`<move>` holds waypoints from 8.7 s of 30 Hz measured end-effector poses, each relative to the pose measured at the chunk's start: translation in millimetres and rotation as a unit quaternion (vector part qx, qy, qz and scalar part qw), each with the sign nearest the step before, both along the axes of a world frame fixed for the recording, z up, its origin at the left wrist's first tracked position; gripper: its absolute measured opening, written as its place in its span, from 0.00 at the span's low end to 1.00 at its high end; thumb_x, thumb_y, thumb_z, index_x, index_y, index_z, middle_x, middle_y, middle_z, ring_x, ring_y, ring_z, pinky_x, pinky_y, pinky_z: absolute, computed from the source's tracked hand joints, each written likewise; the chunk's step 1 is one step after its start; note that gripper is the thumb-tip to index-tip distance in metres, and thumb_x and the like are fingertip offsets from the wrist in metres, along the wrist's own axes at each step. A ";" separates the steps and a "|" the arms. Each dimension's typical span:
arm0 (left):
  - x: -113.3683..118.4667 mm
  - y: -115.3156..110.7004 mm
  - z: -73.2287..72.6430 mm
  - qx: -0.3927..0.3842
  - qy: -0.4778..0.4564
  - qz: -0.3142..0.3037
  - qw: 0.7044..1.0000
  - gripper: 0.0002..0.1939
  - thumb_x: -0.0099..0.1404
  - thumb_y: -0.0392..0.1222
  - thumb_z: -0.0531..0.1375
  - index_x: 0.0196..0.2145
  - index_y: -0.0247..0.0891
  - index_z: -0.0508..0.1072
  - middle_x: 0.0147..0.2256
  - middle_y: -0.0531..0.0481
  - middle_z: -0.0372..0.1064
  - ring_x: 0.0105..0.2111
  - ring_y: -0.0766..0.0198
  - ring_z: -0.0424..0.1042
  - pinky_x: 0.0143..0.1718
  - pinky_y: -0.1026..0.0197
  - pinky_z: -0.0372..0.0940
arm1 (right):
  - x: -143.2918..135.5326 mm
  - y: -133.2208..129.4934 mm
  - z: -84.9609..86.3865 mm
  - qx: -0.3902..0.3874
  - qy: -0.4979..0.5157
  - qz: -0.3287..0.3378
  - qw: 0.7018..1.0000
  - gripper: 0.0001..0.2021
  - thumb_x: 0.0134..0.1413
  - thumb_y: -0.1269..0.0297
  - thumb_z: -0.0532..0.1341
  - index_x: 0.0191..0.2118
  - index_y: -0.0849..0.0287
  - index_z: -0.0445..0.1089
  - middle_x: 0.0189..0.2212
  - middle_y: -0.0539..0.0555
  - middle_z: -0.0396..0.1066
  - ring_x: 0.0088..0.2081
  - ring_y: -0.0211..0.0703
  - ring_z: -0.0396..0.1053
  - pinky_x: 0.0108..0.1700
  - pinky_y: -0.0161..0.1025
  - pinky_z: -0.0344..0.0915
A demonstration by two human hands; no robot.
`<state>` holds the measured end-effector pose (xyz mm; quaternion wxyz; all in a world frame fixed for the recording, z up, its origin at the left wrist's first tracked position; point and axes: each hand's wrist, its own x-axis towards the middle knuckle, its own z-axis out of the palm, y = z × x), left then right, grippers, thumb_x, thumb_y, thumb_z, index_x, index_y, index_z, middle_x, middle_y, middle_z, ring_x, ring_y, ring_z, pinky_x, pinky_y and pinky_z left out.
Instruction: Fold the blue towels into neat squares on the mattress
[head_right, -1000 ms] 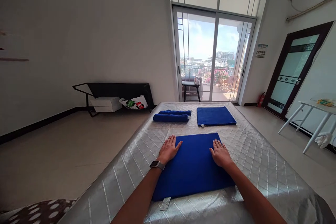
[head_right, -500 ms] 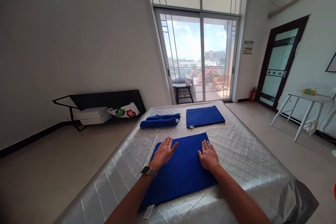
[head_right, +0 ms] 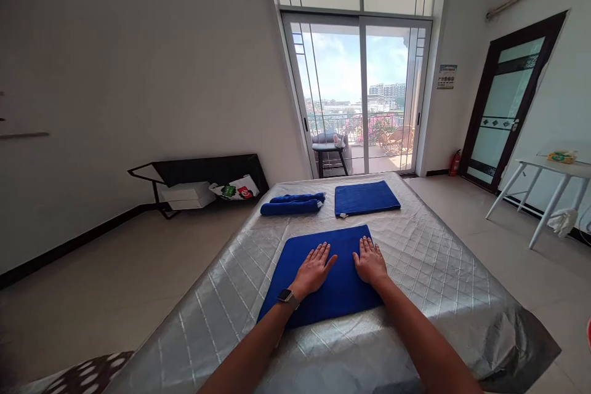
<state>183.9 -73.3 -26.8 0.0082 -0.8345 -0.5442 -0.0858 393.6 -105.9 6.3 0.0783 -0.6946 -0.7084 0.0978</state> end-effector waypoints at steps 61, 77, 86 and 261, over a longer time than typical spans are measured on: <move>-94.1 -76.9 -24.0 0.000 0.010 0.125 0.992 0.42 0.74 0.61 0.35 0.70 0.22 0.53 0.71 0.34 0.45 0.72 0.48 0.46 0.70 0.46 0.49 | 5.5 -75.1 0.7 0.011 0.007 0.017 1.000 0.32 0.71 0.55 0.40 0.74 0.68 0.46 0.73 0.63 0.42 0.74 0.48 0.37 0.72 0.52 0.39; 14.1 -53.8 -4.1 -0.008 -0.020 -0.024 0.999 0.42 0.74 0.64 0.34 0.70 0.31 0.57 0.70 0.37 0.52 0.72 0.49 0.48 0.70 0.45 0.50 | 4.0 -83.8 0.8 0.007 0.004 0.014 1.000 0.32 0.72 0.56 0.43 0.73 0.69 0.46 0.73 0.64 0.43 0.74 0.48 0.38 0.72 0.50 0.41; 76.0 -21.6 3.3 -0.037 -0.014 -0.078 0.996 0.37 0.76 0.57 0.35 0.71 0.31 0.54 0.71 0.38 0.49 0.72 0.51 0.46 0.71 0.46 0.47 | 6.5 -81.8 -5.4 0.011 0.006 0.018 1.000 0.33 0.71 0.55 0.41 0.74 0.69 0.46 0.73 0.62 0.43 0.74 0.48 0.38 0.73 0.49 0.39; -96.7 -31.2 -19.3 -0.007 -0.039 0.116 0.992 0.43 0.74 0.64 0.35 0.70 0.25 0.55 0.71 0.34 0.49 0.72 0.48 0.47 0.70 0.45 0.49 | -1.4 -25.5 7.5 0.001 -0.017 0.016 1.000 0.34 0.70 0.55 0.41 0.73 0.70 0.45 0.74 0.59 0.42 0.74 0.45 0.39 0.72 0.44 0.37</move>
